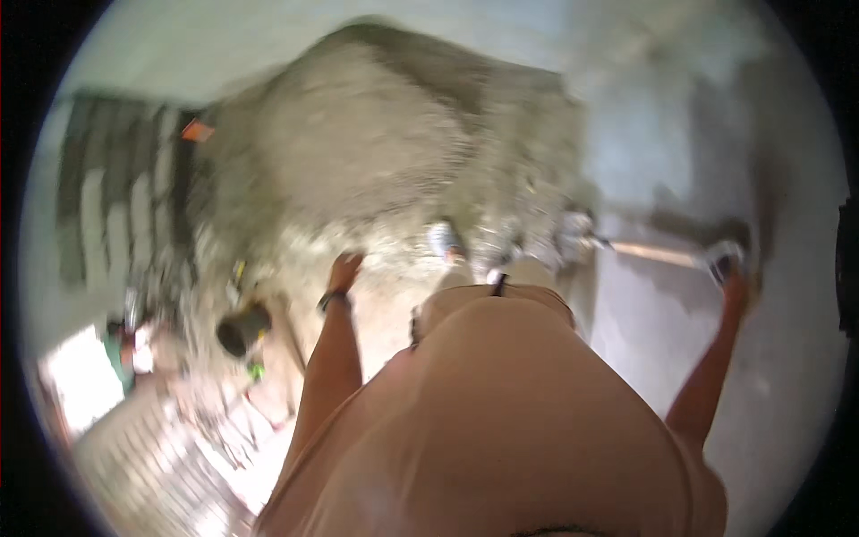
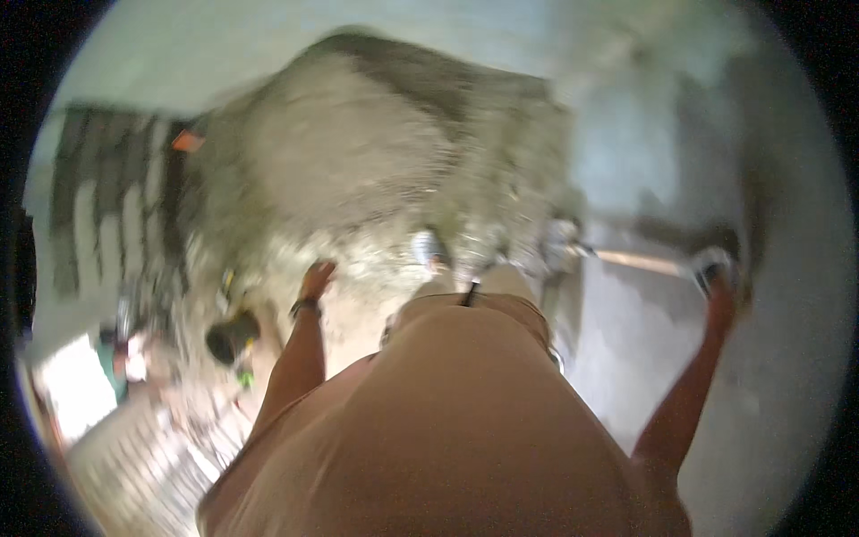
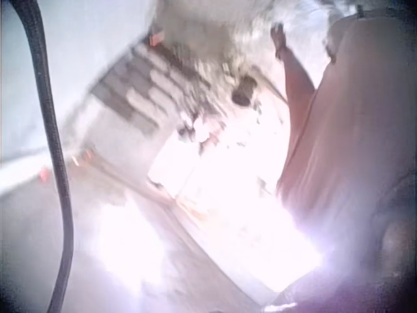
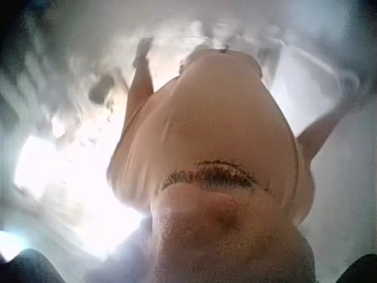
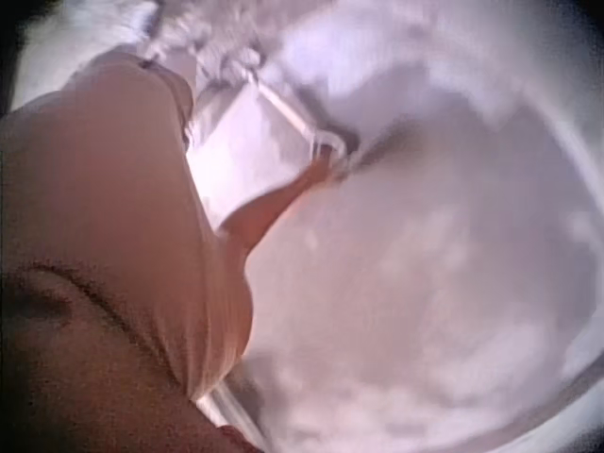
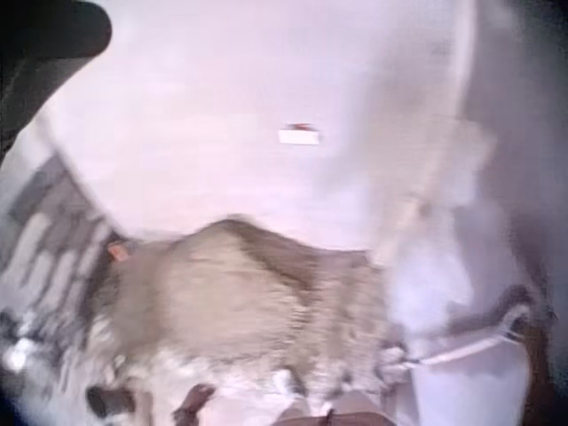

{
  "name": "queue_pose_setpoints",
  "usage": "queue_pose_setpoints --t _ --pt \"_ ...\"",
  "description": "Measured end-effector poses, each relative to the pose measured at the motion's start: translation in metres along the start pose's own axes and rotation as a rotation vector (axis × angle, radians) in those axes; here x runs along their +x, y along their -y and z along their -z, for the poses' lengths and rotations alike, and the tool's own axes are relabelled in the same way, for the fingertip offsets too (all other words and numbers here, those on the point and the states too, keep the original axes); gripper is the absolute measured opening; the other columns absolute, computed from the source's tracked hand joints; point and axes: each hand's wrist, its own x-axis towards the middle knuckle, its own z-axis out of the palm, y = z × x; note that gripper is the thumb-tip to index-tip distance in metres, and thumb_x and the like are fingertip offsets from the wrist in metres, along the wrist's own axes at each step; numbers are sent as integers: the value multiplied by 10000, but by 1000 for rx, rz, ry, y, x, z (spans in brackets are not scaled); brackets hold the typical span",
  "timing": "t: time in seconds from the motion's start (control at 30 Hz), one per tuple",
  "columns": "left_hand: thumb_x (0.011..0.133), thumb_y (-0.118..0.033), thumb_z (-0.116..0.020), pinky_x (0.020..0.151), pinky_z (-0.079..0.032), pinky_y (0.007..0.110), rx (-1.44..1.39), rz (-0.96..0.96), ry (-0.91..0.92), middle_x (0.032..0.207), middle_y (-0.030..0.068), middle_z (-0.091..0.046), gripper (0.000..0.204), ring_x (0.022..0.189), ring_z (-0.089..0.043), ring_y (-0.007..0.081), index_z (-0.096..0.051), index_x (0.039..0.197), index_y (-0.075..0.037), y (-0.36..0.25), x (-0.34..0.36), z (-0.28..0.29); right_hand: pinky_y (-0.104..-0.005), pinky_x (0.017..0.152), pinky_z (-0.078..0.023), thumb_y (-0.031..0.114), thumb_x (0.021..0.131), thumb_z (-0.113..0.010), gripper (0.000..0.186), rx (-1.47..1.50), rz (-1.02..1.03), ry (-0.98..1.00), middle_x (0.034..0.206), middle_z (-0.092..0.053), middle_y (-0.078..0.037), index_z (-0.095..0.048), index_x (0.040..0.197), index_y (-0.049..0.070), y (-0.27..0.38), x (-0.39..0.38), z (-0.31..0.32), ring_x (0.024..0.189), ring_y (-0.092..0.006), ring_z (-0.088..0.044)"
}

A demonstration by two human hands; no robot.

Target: The person is mixing mortar and applying it to a wall or floor using a shovel and trowel.

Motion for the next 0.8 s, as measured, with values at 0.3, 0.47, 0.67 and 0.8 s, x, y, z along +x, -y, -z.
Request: queue_pose_setpoints --t 0.3,0.47,0.67,0.8 --pt "872 -467 -638 892 -500 385 33 -152 -260 1097 195 -686 534 1034 -650 332 -644 1169 -24 -26 -76 30 -433 1107 -327 504 852 -633 598 159 -239 -524 1393 -518 -127 -549 1321 143 27 0 -5 1310 -314 -450" --pt "848 -520 -655 947 -473 415 399 25 -84 1148 181 -670 553 1119 -610 340 -651 1149 -55 111 -139 -15 -421 896 -485 441 858 -644 505 310 268 -315 1125 -645 -139 -652 1133 17 -58 32 -40 982 -300 -619" --pt "817 -523 -690 812 -517 385 95 532 -110 1058 139 -695 525 971 -660 264 -678 1087 -73 220 -279 10 -259 498 -435 343 871 -688 285 1506 58 305 670 -588 -44 -672 834 60 159 -137 86 567 -102 -546" --pt "810 -507 -699 917 -498 391 -131 559 -264 1103 194 -689 536 1050 -654 306 -691 1082 -45 260 -312 29 -267 417 -394 308 865 -703 247 1443 161 472 655 -558 -3 -631 819 76 260 -202 135 466 -121 -497"
